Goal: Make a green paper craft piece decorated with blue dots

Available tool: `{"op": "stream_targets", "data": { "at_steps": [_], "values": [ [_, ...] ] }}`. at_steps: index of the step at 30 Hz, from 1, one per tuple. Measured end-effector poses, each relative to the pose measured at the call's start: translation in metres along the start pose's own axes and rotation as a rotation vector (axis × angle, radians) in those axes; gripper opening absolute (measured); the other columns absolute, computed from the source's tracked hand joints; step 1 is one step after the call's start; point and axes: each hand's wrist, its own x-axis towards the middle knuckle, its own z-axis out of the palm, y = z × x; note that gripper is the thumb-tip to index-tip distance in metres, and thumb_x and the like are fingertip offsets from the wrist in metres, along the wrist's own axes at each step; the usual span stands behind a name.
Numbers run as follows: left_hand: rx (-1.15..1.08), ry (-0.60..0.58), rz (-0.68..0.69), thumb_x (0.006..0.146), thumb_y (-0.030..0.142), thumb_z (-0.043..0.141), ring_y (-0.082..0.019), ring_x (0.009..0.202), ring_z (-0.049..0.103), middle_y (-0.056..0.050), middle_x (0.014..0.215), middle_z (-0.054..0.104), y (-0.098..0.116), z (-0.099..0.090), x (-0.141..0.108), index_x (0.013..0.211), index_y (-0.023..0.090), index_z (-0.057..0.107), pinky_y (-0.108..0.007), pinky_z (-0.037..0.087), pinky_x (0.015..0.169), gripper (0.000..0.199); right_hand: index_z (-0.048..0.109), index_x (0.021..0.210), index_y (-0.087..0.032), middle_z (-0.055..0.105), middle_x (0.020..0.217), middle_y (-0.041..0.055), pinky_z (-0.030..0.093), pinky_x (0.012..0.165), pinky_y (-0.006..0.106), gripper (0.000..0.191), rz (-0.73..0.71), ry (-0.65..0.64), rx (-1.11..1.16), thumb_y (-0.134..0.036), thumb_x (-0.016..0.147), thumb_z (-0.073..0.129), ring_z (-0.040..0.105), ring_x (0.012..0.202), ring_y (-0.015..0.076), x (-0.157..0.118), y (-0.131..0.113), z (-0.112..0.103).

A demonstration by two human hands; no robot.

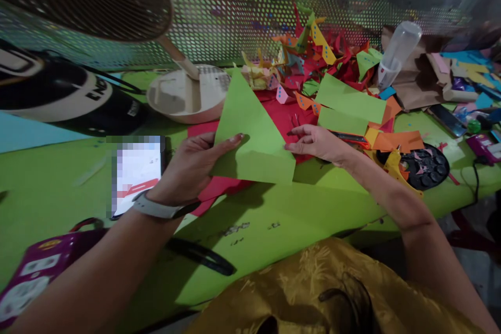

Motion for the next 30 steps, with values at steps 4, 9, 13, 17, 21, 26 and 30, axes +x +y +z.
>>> {"op": "stream_targets", "data": {
  "at_steps": [4,9,13,17,21,26,30],
  "values": [
    [0.012,0.005,0.014,0.062,0.038,0.087,-0.013,0.060,0.067,-0.004,0.079,0.077,0.000,-0.001,0.001,0.087,0.018,0.076,-0.023,0.056,0.056,0.034,0.057,0.109,-0.017,0.064,0.064,-0.0076,0.051,0.068,0.023,0.048,0.004,-0.061,-0.029,-0.012,0.068,0.081,0.062,0.063,0.0085,0.000,0.002,0.001],
    [0.009,0.001,0.012,0.062,0.040,0.087,-0.012,0.061,0.067,-0.003,0.079,0.077,0.000,0.001,0.001,0.082,0.022,0.077,-0.022,0.056,0.056,0.029,0.060,0.101,-0.017,0.065,0.064,-0.0073,0.052,0.067,0.021,0.040,-0.014,-0.091,-0.021,-0.008,0.068,0.078,0.063,0.063,0.0077,0.002,0.005,-0.002],
    [-0.031,0.074,0.041,0.058,0.038,0.089,-0.014,0.061,0.066,-0.002,0.077,0.077,0.004,-0.003,0.003,0.080,0.022,0.077,-0.024,0.057,0.055,0.030,0.061,0.101,-0.017,0.070,0.069,-0.0034,0.055,0.074,0.025,0.038,0.005,-0.103,-0.012,-0.008,0.068,0.078,0.068,0.069,0.0109,0.001,0.004,-0.012],
    [-0.051,0.113,0.095,0.058,0.037,0.090,-0.013,0.059,0.065,-0.003,0.077,0.076,0.004,-0.004,0.004,0.083,0.017,0.076,-0.024,0.056,0.053,0.035,0.063,0.103,-0.018,0.072,0.072,-0.0015,0.055,0.085,0.030,0.035,-0.045,-0.020,-0.018,-0.015,0.071,0.078,0.070,0.076,0.0131,0.000,-0.002,-0.017],
    [-0.001,0.035,0.091,0.058,0.042,0.090,-0.013,0.058,0.065,-0.003,0.079,0.076,-0.005,0.005,0.001,0.086,0.016,0.076,-0.023,0.055,0.052,0.041,0.063,0.104,-0.019,0.074,0.087,0.0019,0.053,0.092,0.031,0.033,-0.043,0.058,0.005,-0.028,0.075,0.078,0.069,0.087,0.0136,0.000,-0.001,-0.003],
    [0.015,-0.011,0.076,0.058,0.048,0.088,-0.014,0.062,0.067,-0.005,0.081,0.076,-0.011,0.015,-0.006,0.087,0.016,0.075,-0.025,0.056,0.057,0.045,0.057,0.115,-0.021,0.073,0.089,0.0005,0.056,0.088,0.034,0.052,-0.064,0.038,-0.004,-0.027,0.070,0.082,0.069,0.087,0.0162,-0.001,0.010,0.016],
    [0.001,-0.006,0.080,0.058,0.050,0.088,-0.012,0.060,0.065,-0.004,0.078,0.076,-0.008,0.013,-0.006,0.078,0.018,0.075,-0.023,0.054,0.055,0.040,0.056,0.118,-0.023,0.071,0.077,-0.0032,0.058,0.080,0.034,0.053,-0.100,0.052,-0.052,-0.030,0.071,0.081,0.069,0.079,0.0163,-0.004,0.012,0.015]
  ]
}}
